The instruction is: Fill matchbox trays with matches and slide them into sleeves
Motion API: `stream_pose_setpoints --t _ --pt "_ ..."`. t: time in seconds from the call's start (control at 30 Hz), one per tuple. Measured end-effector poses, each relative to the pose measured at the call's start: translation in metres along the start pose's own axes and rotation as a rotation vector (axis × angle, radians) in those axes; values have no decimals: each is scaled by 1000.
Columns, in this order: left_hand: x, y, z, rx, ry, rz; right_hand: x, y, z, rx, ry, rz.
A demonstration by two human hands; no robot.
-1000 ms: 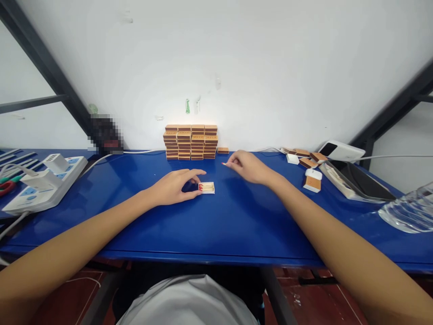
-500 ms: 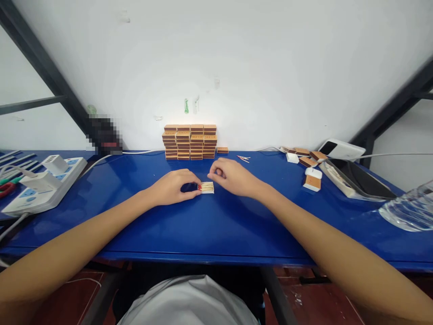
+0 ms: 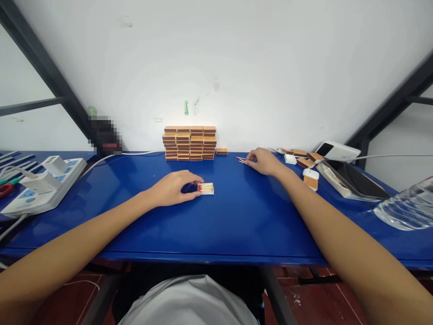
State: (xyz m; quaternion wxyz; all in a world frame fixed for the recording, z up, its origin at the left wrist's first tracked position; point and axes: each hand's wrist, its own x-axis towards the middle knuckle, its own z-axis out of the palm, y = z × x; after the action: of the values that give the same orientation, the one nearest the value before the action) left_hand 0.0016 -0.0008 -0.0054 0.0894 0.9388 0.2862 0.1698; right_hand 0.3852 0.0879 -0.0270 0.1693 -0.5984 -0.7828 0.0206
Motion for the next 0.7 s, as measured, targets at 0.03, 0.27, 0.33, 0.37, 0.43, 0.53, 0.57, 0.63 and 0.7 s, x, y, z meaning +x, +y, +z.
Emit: stream_pose_setpoints --t 0.03,0.27,0.33,0.37,0.43,0.53,0.57,0.63,0.7 --pt "0 0 0 -1 2 2 0 -2 0 -15 -2 -7" --pt "0 0 0 -13 4 -11 -4 -17 -5 13 -64 15" --pt "-1 1 0 -21 6 -20 -5 -21 -6 34 -63 19" --pt "-1 1 0 -26 6 -22 -5 -23 -7 47 -57 17" --pt "-1 2 -1 -31 7 -23 -5 -26 -7 74 -52 10" --pt "-1 3 -1 -32 3 -33 -5 -28 -5 92 -62 -5" --pt "-1 3 -1 -32 2 -38 -5 -28 -4 87 -58 -11" --pt "-1 3 -1 -34 4 -41 -5 -28 -3 67 -20 -30" --pt "-1 2 0 -35 6 -38 -5 -27 -2 56 1 -40"
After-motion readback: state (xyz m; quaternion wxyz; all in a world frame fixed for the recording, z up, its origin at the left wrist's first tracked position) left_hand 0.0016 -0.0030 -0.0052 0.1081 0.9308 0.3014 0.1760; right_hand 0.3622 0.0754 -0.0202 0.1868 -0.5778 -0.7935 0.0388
